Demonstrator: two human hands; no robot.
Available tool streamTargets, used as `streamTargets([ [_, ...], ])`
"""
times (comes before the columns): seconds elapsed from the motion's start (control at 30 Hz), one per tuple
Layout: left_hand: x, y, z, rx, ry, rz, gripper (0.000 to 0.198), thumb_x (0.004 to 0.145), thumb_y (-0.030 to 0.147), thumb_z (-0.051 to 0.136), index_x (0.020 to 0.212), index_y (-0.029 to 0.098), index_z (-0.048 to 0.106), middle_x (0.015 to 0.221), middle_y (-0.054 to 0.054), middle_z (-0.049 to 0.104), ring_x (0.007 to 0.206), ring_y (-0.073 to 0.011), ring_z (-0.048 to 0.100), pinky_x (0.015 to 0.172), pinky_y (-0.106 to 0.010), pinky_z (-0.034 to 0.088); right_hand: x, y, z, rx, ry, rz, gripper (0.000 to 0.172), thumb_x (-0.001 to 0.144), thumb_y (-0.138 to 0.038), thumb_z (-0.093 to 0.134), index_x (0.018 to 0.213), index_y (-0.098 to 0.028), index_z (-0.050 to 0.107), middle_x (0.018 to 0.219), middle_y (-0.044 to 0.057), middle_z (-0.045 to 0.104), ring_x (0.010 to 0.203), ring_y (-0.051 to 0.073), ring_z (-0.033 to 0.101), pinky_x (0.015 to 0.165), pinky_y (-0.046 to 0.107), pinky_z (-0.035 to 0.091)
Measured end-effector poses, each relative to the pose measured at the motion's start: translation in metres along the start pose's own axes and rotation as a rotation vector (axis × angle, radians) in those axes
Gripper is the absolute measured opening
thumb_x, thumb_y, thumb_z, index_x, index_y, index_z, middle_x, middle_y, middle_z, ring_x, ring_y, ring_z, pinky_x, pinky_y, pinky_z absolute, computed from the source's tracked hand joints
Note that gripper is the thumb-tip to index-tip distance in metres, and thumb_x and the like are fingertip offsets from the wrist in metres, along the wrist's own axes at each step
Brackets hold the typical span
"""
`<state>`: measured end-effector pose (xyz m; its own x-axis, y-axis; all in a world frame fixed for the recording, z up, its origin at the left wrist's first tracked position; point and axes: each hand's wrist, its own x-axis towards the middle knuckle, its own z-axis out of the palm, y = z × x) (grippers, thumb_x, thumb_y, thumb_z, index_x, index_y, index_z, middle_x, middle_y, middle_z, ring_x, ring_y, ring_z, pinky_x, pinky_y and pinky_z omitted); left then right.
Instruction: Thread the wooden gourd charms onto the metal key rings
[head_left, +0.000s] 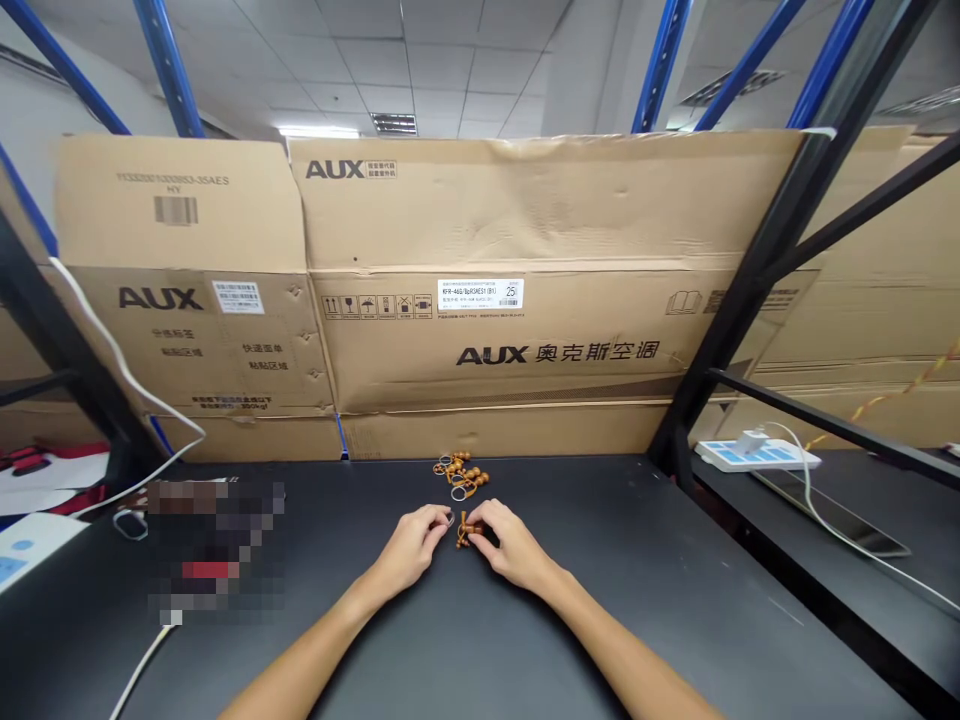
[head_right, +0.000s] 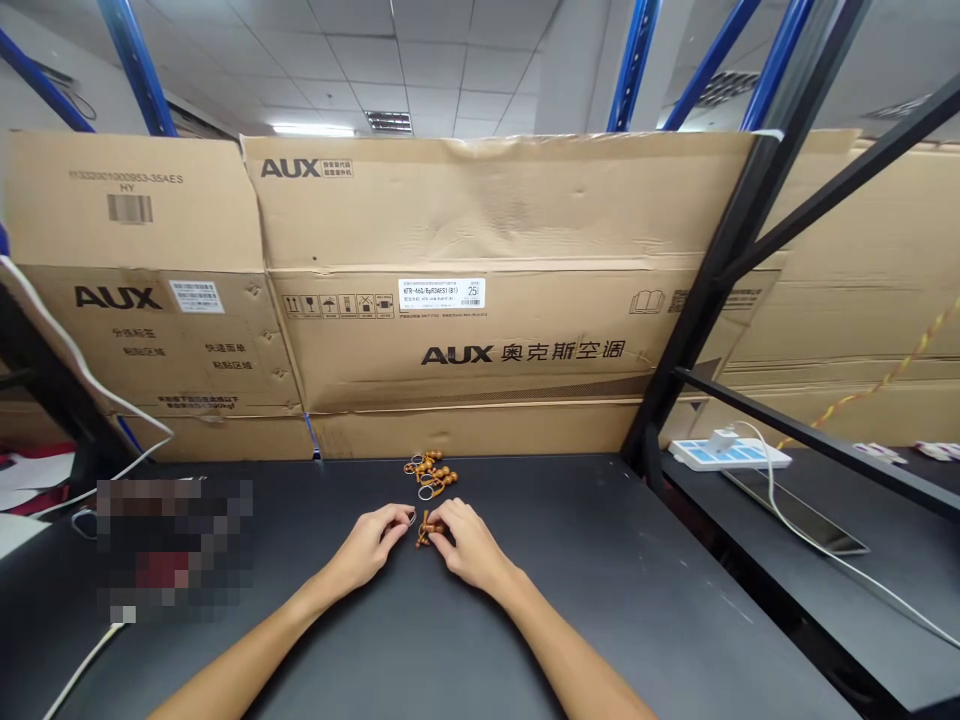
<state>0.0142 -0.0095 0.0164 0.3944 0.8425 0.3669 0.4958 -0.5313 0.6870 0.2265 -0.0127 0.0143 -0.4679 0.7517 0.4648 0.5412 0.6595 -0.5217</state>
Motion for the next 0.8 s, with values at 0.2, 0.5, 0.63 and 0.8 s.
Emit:
streamTargets([
  [0.2, 0.001, 0.009, 0.0, 0.062, -0.038, -0.004, 0.021, 0.09, 0.032, 0.051, 0.078, 0.019, 0.061, 0.08, -0.002, 0.064, 0.068, -0.0147, 0.057, 0.066, -0.025, 0.045, 0.0, -0.001, -0.001, 0.015, 0.025, 0.0, 0.007, 0.086, -0.017, 0.054, 0.091, -0.022, 0.056, 0.088, 0.003, 0.062, 0.083, 0.018, 0.056, 0.077, 0.031, 0.045],
  [0.5, 0.001, 0.008, 0.0, 0.106, -0.034, -0.015, 0.028, 0.09, 0.037, 0.051, 0.074, 0.018, 0.064, 0.075, -0.002, 0.062, 0.068, -0.015, 0.055, 0.066, -0.025, 0.042, 0.0, -0.005, -0.001, 0.081, 0.046, -0.013, 0.006, 0.086, -0.019, 0.055, 0.09, -0.022, 0.056, 0.087, 0.003, 0.062, 0.082, 0.018, 0.056, 0.077, 0.032, 0.046],
  [0.63, 0.002, 0.012, -0.002, 0.105, -0.032, -0.027, 0.029, 0.09, 0.036, 0.051, 0.071, 0.018, 0.064, 0.072, -0.001, 0.061, 0.066, -0.0145, 0.054, 0.064, -0.025, 0.04, 0.0, -0.008, -0.002, 0.116, 0.058, 0.001, 0.005, 0.085, -0.021, 0.055, 0.091, -0.022, 0.057, 0.088, 0.003, 0.062, 0.082, 0.018, 0.057, 0.078, 0.032, 0.047],
  [0.8, 0.002, 0.014, -0.003, 0.087, -0.036, -0.04, 0.032, 0.09, 0.038, 0.049, 0.07, 0.018, 0.063, 0.069, 0.0, 0.061, 0.065, -0.0145, 0.053, 0.063, -0.025, 0.039, -0.001, -0.01, -0.002, 0.122, 0.079, -0.004, 0.006, 0.086, -0.022, 0.055, 0.091, -0.022, 0.058, 0.088, 0.003, 0.062, 0.082, 0.017, 0.058, 0.078, 0.03, 0.048],
])
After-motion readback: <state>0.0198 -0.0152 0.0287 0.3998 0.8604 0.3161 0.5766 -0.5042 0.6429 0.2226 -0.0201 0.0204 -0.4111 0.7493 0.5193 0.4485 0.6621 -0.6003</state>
